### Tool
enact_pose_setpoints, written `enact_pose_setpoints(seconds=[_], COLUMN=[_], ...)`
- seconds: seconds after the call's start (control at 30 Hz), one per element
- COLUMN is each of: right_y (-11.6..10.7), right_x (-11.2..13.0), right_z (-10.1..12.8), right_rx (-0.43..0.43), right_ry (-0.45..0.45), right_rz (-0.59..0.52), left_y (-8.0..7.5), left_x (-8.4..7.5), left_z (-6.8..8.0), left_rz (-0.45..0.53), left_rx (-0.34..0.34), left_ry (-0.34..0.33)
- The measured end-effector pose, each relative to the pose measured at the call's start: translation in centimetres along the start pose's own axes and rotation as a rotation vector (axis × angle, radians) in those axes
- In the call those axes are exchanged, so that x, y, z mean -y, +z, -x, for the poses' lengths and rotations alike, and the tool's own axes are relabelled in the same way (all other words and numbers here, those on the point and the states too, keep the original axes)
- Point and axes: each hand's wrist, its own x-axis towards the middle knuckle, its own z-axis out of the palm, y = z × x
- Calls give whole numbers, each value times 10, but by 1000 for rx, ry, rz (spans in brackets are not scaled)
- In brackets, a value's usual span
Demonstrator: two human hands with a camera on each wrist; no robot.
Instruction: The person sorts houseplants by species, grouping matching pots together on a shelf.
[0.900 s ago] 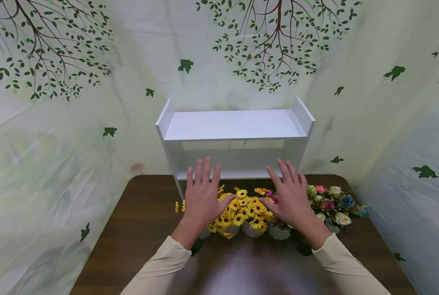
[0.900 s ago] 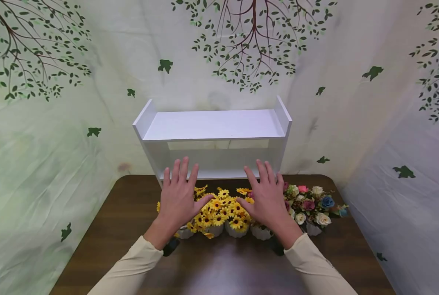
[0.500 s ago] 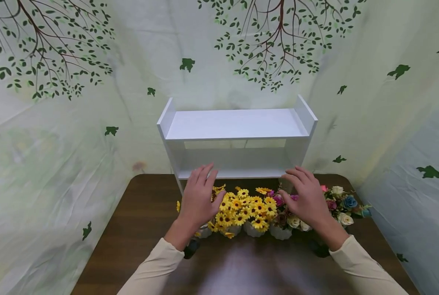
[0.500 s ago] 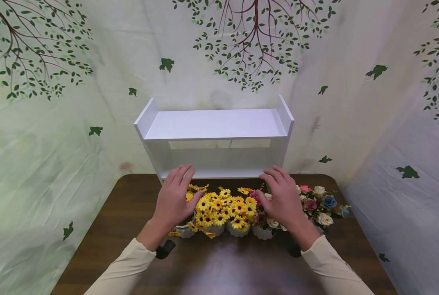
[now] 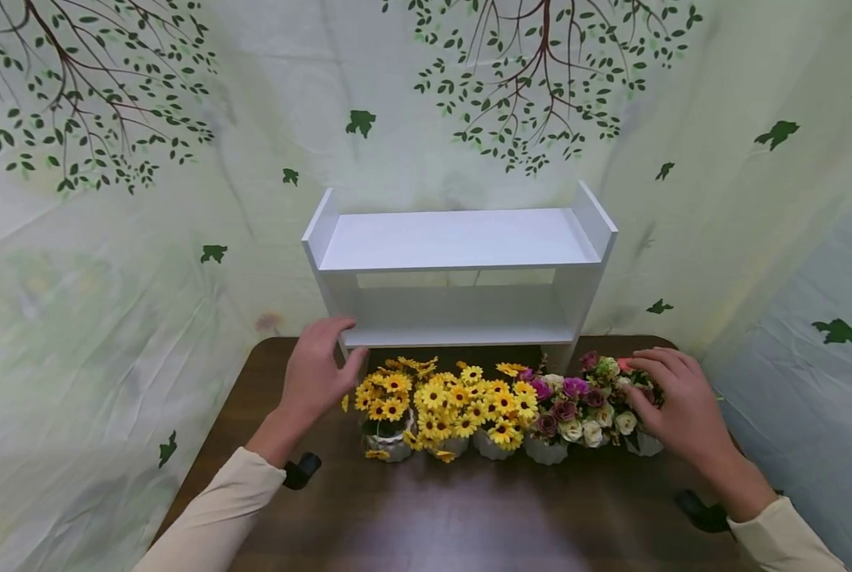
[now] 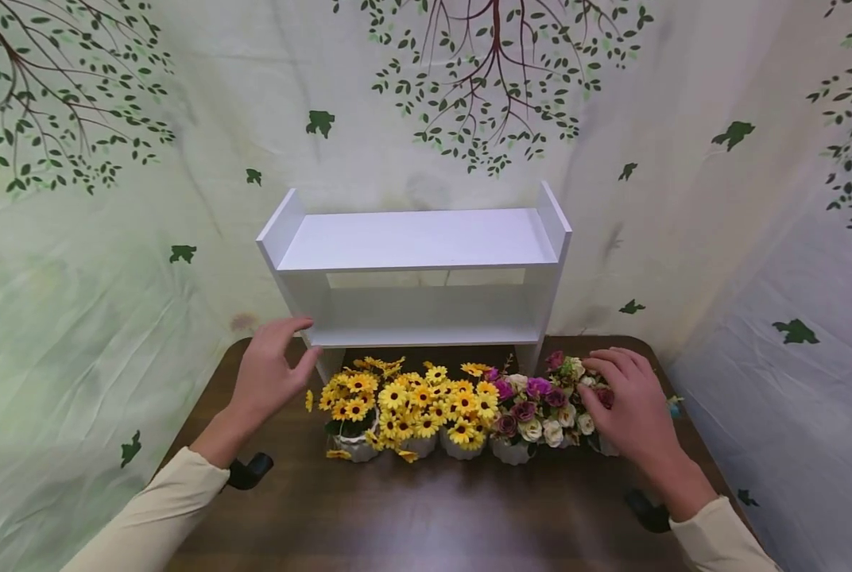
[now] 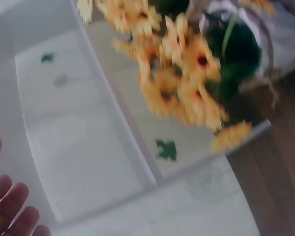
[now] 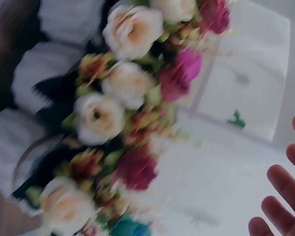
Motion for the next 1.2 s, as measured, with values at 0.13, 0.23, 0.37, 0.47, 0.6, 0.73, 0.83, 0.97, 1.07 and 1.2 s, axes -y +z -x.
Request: enact_pose_setpoints(seconds=[0.13,0.23,0.37,0.47,0.6,0.73,0.83,0.97,1.07,1.2], right_y=[-7,-12,-20,-26,-29,-28,-27,-25,-22,-16], right_x=[-16,-28,-41,-52,-66,-76,-82,-86,-88,-91], right_z=[12,23,37,46,58,68,74,80,83,86], right_rx=[-25,-42,-40,-28,6,67,109,138,161,199], right_ry=[27,59,120,164,231,324,377,410,430,473], right_rz=[-38,-32,14,36,47,86,103,103,101,82], left_y=[-11,-19,-24,-26,-26,-22,-16,-9,-6,-3], left_x=[19,29,42,52,60,62,63,62,59,56], left_z=[-6,-12,-19,-25,-33,-42,-48,-55,-61,-67], left_rz=[38,70,106,137,203,284,311,343,393,432], left_rx=[-32,-33,-5,26,89,147,178,197,191,182], left_ry=[-158,-270,-403,-489,-594,-662,-674,-655,-630,-619])
